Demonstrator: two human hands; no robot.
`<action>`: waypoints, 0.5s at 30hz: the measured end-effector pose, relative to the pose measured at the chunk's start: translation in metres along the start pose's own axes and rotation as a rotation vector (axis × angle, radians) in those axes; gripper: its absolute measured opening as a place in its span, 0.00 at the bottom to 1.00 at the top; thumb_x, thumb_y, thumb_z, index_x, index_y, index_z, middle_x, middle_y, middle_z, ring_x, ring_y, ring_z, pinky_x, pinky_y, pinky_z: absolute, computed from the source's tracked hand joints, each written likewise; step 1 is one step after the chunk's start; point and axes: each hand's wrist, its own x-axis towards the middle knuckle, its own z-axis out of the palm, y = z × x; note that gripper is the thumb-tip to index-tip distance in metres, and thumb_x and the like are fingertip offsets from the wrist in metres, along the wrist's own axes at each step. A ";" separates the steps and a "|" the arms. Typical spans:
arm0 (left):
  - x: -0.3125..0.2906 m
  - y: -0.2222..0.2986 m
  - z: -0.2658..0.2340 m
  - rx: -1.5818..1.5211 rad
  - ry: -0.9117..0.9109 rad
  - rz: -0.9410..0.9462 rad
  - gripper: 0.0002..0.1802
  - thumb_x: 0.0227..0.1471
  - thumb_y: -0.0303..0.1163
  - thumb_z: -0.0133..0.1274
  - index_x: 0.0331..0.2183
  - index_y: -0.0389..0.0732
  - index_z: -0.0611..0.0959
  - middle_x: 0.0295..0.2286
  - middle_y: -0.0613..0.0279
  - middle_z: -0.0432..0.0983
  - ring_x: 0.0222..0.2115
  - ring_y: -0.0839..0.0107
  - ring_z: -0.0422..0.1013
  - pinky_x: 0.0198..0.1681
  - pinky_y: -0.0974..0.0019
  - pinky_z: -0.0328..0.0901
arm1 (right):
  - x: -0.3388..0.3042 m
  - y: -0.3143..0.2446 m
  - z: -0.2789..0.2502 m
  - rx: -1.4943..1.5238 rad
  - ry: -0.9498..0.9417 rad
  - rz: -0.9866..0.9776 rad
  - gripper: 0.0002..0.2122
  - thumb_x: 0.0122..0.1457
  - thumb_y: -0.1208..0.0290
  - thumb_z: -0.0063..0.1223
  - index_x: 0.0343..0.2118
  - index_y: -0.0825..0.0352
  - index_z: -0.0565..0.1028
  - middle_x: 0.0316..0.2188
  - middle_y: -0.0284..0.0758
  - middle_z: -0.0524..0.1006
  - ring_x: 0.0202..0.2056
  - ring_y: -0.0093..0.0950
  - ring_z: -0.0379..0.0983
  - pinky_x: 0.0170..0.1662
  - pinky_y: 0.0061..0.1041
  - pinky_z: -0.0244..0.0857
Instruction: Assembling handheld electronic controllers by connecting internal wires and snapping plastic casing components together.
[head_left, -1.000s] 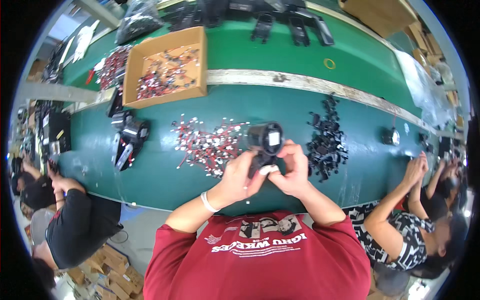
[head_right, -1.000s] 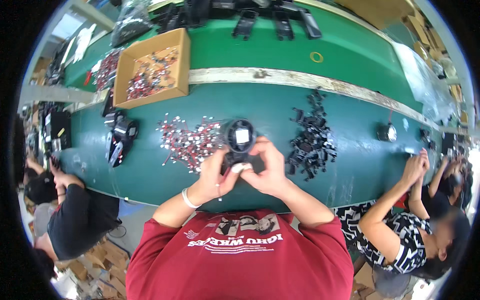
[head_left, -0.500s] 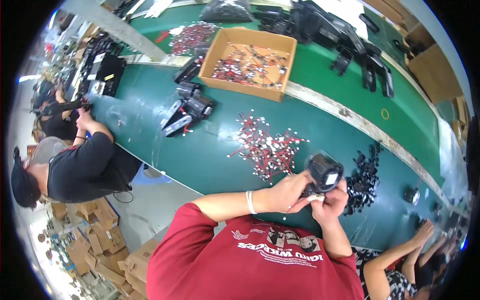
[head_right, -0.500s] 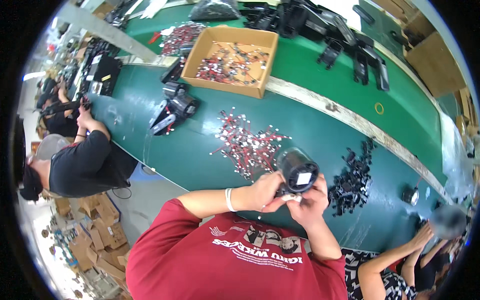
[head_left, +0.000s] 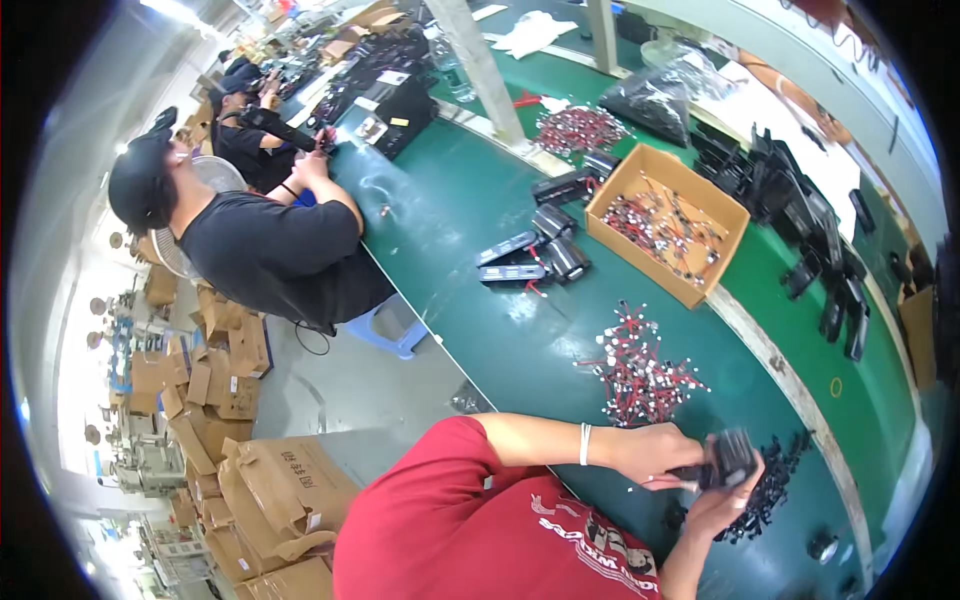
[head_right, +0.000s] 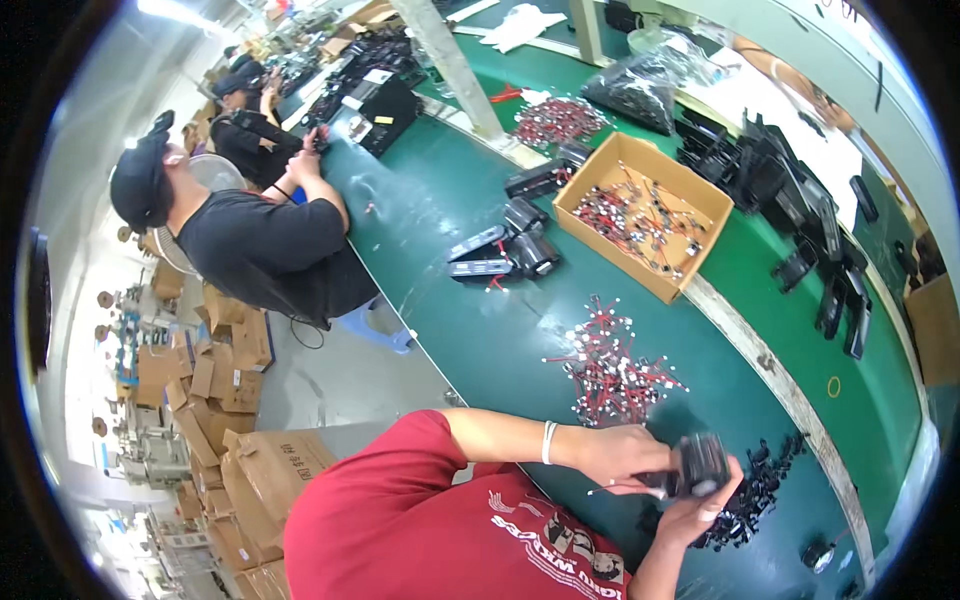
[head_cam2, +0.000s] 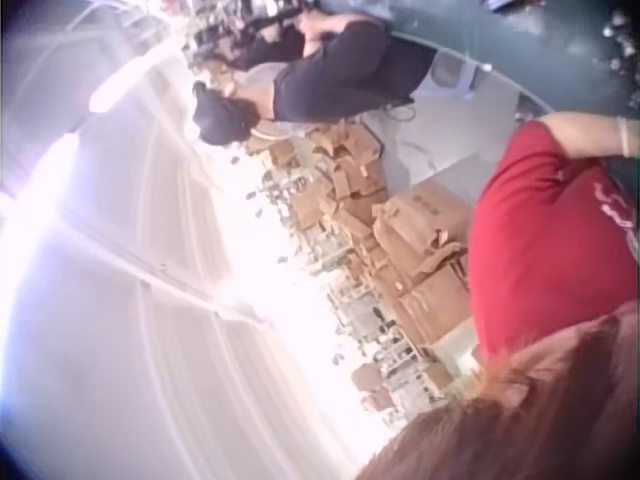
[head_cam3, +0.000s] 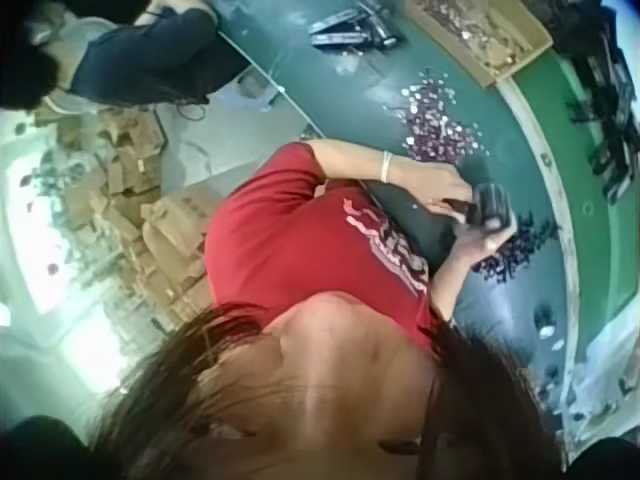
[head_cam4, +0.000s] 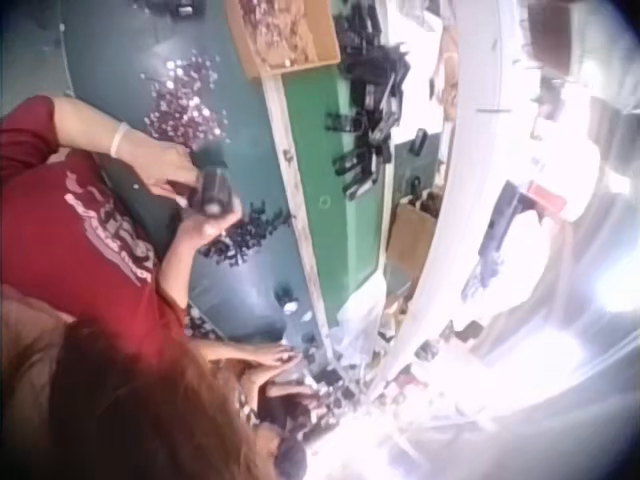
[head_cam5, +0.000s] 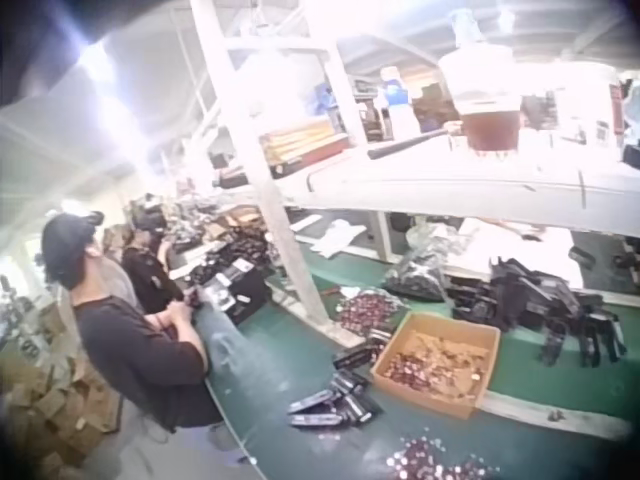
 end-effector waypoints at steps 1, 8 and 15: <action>0.002 0.000 -0.002 -0.013 -0.025 0.044 0.23 0.45 0.35 0.60 0.42 0.37 0.72 0.26 0.51 0.72 0.22 0.46 0.71 0.25 0.50 0.65 | 0.008 -0.010 0.012 0.108 -0.143 -0.005 0.42 0.47 0.35 0.56 0.55 0.65 0.60 0.51 0.44 0.68 0.48 0.41 0.71 0.46 0.38 0.71; 0.009 -0.001 0.009 -0.104 -0.090 0.027 0.17 0.54 0.37 0.57 0.36 0.35 0.70 0.24 0.48 0.71 0.24 0.44 0.70 0.25 0.51 0.64 | 0.000 0.000 0.000 -0.131 -0.132 -0.660 0.34 0.57 0.40 0.48 0.56 0.65 0.62 0.44 0.43 0.67 0.38 0.36 0.70 0.43 0.40 0.69; -0.007 0.011 0.004 -0.043 -0.045 0.191 0.17 0.53 0.35 0.57 0.33 0.32 0.69 0.25 0.47 0.69 0.25 0.45 0.70 0.26 0.51 0.64 | 0.007 0.034 -0.033 0.000 -0.407 -0.339 0.34 0.58 0.38 0.42 0.57 0.59 0.57 0.42 0.47 0.70 0.34 0.39 0.72 0.34 0.40 0.71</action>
